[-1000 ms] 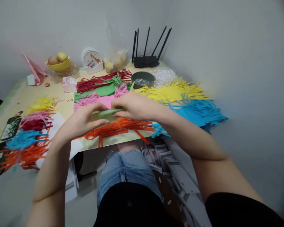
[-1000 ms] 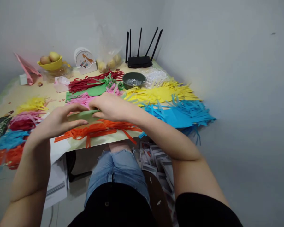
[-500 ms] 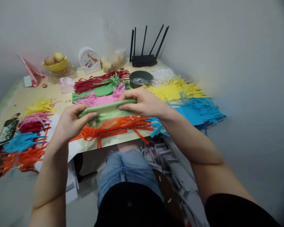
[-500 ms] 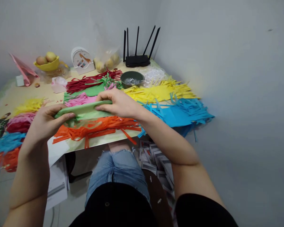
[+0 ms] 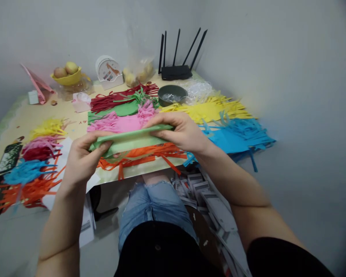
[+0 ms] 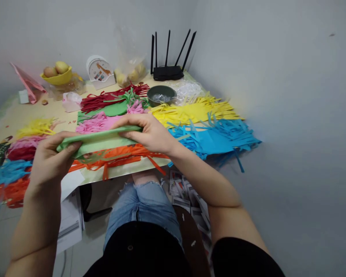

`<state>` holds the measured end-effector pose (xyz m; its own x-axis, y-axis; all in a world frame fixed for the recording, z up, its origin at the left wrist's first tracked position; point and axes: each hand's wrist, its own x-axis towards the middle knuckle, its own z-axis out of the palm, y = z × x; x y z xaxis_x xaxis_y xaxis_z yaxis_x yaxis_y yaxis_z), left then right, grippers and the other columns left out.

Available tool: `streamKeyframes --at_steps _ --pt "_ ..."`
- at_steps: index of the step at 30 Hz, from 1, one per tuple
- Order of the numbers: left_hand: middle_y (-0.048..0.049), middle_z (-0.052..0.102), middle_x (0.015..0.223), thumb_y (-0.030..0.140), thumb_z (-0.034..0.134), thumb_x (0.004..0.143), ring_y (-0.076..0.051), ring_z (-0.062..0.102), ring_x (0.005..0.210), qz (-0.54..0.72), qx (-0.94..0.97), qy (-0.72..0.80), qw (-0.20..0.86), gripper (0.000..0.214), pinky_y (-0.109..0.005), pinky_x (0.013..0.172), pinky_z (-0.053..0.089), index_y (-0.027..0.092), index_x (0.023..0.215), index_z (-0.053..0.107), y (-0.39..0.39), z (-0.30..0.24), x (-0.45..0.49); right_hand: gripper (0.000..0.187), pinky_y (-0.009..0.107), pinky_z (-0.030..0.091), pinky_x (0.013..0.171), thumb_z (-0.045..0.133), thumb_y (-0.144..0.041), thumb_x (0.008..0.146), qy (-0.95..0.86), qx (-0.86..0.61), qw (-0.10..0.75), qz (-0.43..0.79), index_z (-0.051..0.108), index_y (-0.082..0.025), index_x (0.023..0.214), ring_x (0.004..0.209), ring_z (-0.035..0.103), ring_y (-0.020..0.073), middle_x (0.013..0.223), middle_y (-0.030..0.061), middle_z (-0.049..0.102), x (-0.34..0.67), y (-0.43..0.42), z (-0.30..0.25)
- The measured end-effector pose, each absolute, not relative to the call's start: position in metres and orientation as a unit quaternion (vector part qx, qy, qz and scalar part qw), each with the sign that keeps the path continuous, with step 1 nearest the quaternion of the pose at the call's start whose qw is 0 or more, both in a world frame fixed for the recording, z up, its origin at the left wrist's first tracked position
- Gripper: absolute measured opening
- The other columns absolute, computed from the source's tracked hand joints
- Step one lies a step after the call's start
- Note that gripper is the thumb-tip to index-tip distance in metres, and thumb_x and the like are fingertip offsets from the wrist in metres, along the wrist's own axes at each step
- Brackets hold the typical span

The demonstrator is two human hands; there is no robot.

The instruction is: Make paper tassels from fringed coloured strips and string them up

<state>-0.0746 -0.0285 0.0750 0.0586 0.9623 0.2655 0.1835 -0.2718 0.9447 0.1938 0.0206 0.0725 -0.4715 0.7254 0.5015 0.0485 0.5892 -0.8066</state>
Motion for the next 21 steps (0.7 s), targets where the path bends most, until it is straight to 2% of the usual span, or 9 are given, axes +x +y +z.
streamKeyframes --at_steps 4,7,11,14,17,19,21 --pt "-0.0029 0.068 0.069 0.039 0.084 0.074 -0.014 0.063 0.059 0.513 0.606 0.419 0.441 0.019 -0.026 0.056 0.054 0.022 0.078 0.079 -0.031 0.077 -0.075 0.018 0.023 0.052 0.07 0.063 -0.02 0.086 -0.77 -0.2 0.446 0.41 0.08 -0.019 0.091 0.078 0.067 0.0123 0.088 0.0034 0.076 0.197 0.021 0.068" --pt "-0.0056 0.069 0.07 0.034 0.083 0.074 -0.017 0.064 0.065 0.509 0.63 0.401 0.427 0.014 -0.027 0.058 0.052 0.022 0.068 0.078 -0.032 0.08 -0.076 0.02 0.023 0.053 0.071 0.06 -0.015 0.084 -0.775 -0.182 0.437 0.419 0.08 -0.018 0.086 0.075 0.068 0.0116 0.084 0.0035 0.076 0.199 0.022 0.068" --pt "-0.0045 0.071 0.074 0.023 0.072 0.078 -0.017 0.063 0.069 0.487 0.669 0.429 0.362 0.008 -0.029 0.064 0.05 0.022 0.073 0.078 -0.035 0.079 -0.08 0.02 0.024 0.053 0.07 0.059 -0.019 0.085 -0.779 -0.205 0.425 0.412 0.08 -0.016 0.086 0.077 0.068 0.0131 0.086 0.0053 0.076 0.199 0.024 0.068" --pt "-0.0035 0.069 0.073 0.029 0.067 0.083 -0.017 0.06 0.069 0.466 0.702 0.431 0.322 0.013 -0.029 0.064 0.046 0.021 0.076 0.074 -0.038 0.079 -0.079 0.025 0.027 0.054 0.074 0.059 -0.031 0.09 -0.787 -0.197 0.434 0.391 0.078 -0.016 0.086 0.081 0.069 0.0155 0.088 0.0069 0.077 0.197 0.023 0.068" --pt "0.0001 0.061 0.065 0.032 0.072 0.084 -0.013 0.052 0.06 0.448 0.722 0.477 0.225 0.023 -0.028 0.06 0.042 0.02 0.067 0.062 -0.038 0.08 -0.072 0.026 0.028 0.053 0.079 0.062 -0.038 0.092 -0.806 -0.216 0.438 0.335 0.074 -0.017 0.08 0.079 0.068 0.0156 0.083 0.0061 0.076 0.194 0.018 0.069" --pt "0.0019 0.059 0.066 0.031 0.076 0.082 -0.012 0.05 0.061 0.451 0.721 0.504 0.153 0.027 -0.026 0.062 0.042 0.021 0.069 0.056 -0.037 0.079 -0.067 0.018 0.028 0.052 0.08 0.064 -0.034 0.092 -0.812 -0.255 0.442 0.284 0.072 -0.018 0.088 0.081 0.067 0.0154 0.089 0.0054 0.075 0.192 0.014 0.069" --pt "0.0014 0.063 0.078 0.031 0.078 0.081 -0.013 0.056 0.067 0.452 0.721 0.51 0.12 0.02 -0.026 0.067 0.045 0.022 0.083 0.06 -0.036 0.079 -0.063 0.018 0.028 0.051 0.082 0.065 -0.027 0.091 -0.808 -0.293 0.448 0.246 0.069 -0.018 0.105 0.089 0.067 0.0165 0.103 0.0064 0.074 0.191 0.01 0.069"
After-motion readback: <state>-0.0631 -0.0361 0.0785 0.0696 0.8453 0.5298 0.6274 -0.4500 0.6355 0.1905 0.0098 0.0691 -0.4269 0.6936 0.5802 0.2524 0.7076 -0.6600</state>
